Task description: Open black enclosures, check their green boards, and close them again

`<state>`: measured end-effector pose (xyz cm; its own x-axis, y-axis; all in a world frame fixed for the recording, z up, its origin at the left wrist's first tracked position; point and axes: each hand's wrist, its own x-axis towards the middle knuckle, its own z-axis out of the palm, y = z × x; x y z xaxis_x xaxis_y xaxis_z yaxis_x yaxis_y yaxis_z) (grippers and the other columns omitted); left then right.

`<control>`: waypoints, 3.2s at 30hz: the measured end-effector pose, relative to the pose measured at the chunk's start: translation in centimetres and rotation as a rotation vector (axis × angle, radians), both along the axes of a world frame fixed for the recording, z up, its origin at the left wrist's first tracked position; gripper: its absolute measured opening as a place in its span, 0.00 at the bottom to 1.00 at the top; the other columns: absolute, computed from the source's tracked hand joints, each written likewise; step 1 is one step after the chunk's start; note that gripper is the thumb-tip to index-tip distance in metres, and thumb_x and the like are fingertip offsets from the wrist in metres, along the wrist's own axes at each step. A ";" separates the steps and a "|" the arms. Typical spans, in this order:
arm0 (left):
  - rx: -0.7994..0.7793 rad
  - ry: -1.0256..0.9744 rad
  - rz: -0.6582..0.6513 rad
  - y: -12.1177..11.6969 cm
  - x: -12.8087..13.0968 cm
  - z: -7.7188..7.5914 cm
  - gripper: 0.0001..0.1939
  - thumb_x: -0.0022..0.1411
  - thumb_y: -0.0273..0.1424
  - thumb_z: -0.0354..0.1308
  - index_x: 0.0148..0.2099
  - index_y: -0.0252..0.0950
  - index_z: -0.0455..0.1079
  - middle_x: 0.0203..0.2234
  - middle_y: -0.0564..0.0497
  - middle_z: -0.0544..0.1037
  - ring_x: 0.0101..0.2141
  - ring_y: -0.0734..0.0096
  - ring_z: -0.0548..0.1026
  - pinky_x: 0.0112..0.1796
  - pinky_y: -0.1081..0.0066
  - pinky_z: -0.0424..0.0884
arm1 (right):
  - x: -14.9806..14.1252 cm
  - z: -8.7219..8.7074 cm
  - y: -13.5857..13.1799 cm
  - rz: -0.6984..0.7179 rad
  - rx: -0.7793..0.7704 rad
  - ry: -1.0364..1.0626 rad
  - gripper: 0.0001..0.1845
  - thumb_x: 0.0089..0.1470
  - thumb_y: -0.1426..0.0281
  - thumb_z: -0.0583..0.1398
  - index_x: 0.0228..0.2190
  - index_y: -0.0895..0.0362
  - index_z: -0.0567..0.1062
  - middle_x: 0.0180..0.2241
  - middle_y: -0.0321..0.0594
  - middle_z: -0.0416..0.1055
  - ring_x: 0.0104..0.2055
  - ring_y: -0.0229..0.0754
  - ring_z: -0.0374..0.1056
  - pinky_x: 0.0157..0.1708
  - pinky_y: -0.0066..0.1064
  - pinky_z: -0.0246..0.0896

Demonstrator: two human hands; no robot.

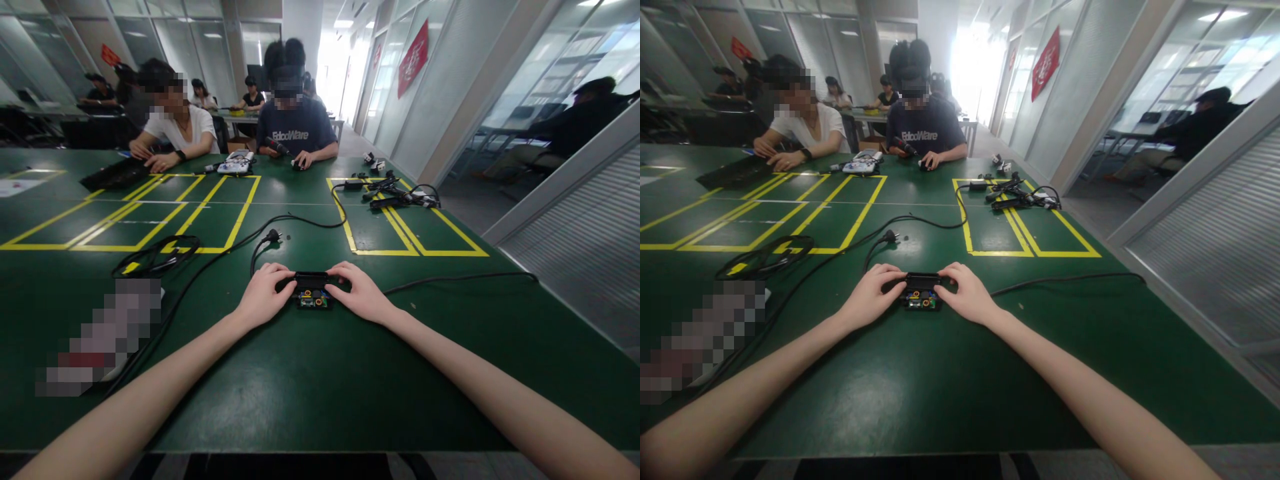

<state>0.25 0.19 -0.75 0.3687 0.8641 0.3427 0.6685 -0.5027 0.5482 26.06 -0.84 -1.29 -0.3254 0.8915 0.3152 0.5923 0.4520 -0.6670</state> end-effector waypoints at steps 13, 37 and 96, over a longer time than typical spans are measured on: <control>-0.290 -0.373 -0.022 0.1 0.1 0.2 0.16 0.61 0.34 0.63 0.50 0.35 0.81 0.37 0.47 0.86 0.37 0.62 0.83 0.41 0.65 0.78 | -0.2 -0.2 0.4 0.026 -0.299 0.404 0.21 0.49 0.67 0.66 0.47 0.57 0.78 0.34 0.40 0.79 0.31 0.39 0.70 0.31 0.31 0.64; -0.306 -0.447 -0.085 -0.1 -0.3 1.5 0.30 0.72 0.52 0.48 0.40 0.33 0.81 0.30 0.46 0.82 0.34 0.63 0.78 0.38 0.66 0.74 | 0.6 0.4 0.7 0.074 -0.303 0.415 0.24 0.64 0.52 0.57 0.46 0.57 0.80 0.37 0.43 0.79 0.34 0.42 0.73 0.37 0.34 0.67; 0.180 0.362 -0.375 -2.3 1.3 1.0 0.11 0.71 0.33 0.58 0.53 0.37 0.70 0.39 0.47 0.83 0.39 0.60 0.81 0.41 0.64 0.69 | -0.4 2.2 -1.7 0.339 0.087 -0.458 0.12 0.64 0.62 0.62 0.43 0.57 0.78 0.38 0.45 0.81 0.40 0.48 0.77 0.39 0.33 0.65</control>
<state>1.53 -2.11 0.21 0.7619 0.5903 0.2667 0.5555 -0.8072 0.1998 25.63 -2.53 0.90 -0.7093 0.6905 0.1421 0.6241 0.7088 -0.3288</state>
